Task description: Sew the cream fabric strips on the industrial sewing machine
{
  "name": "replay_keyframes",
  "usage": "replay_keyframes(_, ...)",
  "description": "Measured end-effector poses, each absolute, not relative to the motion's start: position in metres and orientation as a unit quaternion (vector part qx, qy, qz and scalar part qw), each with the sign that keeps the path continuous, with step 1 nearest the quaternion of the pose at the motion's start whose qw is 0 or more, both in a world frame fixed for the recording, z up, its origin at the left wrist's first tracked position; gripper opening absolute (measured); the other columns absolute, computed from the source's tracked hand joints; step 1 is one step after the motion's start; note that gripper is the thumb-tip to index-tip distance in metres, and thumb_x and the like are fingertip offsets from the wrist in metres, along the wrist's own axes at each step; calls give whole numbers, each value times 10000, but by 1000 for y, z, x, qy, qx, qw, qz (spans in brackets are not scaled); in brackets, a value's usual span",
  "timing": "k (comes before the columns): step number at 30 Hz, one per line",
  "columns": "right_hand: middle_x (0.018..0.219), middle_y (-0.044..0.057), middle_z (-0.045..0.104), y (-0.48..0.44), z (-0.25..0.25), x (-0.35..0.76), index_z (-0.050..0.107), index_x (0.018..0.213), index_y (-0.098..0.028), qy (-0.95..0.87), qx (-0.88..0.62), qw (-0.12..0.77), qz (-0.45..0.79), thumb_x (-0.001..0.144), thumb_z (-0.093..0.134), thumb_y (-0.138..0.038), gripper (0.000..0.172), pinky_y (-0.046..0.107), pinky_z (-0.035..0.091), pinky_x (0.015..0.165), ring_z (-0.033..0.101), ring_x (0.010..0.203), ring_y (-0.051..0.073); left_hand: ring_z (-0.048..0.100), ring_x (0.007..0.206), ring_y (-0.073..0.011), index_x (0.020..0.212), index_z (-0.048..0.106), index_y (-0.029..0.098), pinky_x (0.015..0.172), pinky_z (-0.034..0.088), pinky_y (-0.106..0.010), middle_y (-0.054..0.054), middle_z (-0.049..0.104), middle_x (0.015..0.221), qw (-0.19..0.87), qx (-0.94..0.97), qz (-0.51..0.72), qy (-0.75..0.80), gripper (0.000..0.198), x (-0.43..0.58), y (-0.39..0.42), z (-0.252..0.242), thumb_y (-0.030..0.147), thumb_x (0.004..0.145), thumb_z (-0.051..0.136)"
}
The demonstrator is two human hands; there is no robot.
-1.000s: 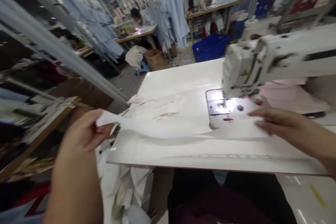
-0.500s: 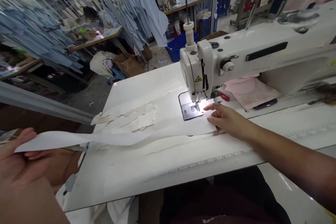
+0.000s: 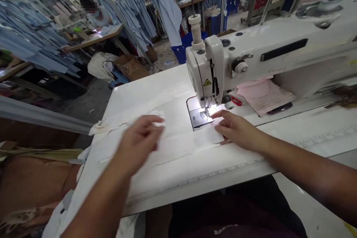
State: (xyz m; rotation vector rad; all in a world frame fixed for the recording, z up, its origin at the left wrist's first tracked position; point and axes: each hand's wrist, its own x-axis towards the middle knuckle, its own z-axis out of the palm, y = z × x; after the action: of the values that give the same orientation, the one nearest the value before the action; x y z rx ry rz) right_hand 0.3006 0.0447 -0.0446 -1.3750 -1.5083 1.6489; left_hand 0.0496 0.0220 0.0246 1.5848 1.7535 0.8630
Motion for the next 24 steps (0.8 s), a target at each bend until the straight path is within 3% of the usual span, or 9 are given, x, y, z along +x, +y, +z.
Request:
replay_keyframes(2, 598, -68, 428, 44, -46, 300, 486, 1091, -231, -572, -503, 259, 594, 854, 467, -195, 240, 268, 518, 610, 492, 570, 102, 501, 437, -99, 920, 596, 206, 429, 421, -217, 56, 509, 536, 381, 637, 252, 621, 182, 82, 28, 7, 323, 783, 571)
replay_keyframes(6, 645, -47, 508, 44, -46, 300, 472, 1125, -218, -597, -499, 256, 574, 885, 409, -214, 249, 299, 493, 659, 529, 583, 112, 549, 509, -108, 1000, 562, 234, 523, 440, -239, 45, 582, 604, 425, 682, 164, 572, 197, 128, 36, -10, 292, 846, 454)
replay_keyframes(9, 723, -15, 541, 43, -45, 301, 467, 1123, -205, -608, -475, 260, 581, 899, 402, -312, 257, 290, 478, 624, 523, 625, 121, 559, 543, -109, 1045, 529, 225, 553, 465, -251, 19, 625, 685, 484, 664, 159, 548, 218, 137, 40, -14, 273, 863, 420)
replay_keyframes(12, 669, -45, 462, 42, -46, 301, 442, 1179, -205, -651, -458, 264, 545, 848, 504, -362, 372, 260, 416, 553, 466, 591, 119, 542, 544, -115, 1072, 502, 209, 513, 468, -253, -10, 640, 736, 541, 624, 198, 528, 243, 130, 43, -20, 312, 878, 398)
replay_keyframes(15, 648, -59, 429, 40, -47, 301, 437, 1219, -218, -687, -479, 255, 484, 817, 547, -279, 421, 256, 364, 554, 442, 580, 117, 581, 675, -142, 1054, 507, 201, 590, 486, -280, -43, 656, 830, 515, 630, 249, 526, 245, 119, 47, -27, 348, 872, 435)
replay_keyframes(19, 653, -52, 439, 37, -46, 300, 451, 1225, -217, -701, -477, 261, 462, 840, 512, -237, 390, 260, 355, 579, 450, 607, 123, 533, 1089, -212, 1128, 507, 224, 899, 434, -367, -74, 599, 1126, 445, 708, 244, 491, 348, 110, 51, -32, 345, 809, 577)
replay_keyframes(22, 639, -54, 411, 35, -46, 300, 457, 1217, -199, -705, -461, 279, 461, 853, 485, -241, 367, 260, 350, 571, 436, 599, 123, 558, 1021, -209, 1124, 551, 240, 885, 432, -373, -58, 613, 1076, 440, 746, 182, 466, 312, 111, 50, -31, 354, 835, 531)
replay_keyframes(24, 634, -55, 404, 35, -47, 301, 458, 1205, -195, -705, -455, 291, 459, 859, 464, -239, 348, 263, 354, 576, 433, 596, 123, 576, 860, -183, 905, 624, 228, 785, 453, -337, -19, 623, 866, 412, 756, 158, 483, 193, 113, 49, -29, 358, 847, 493)
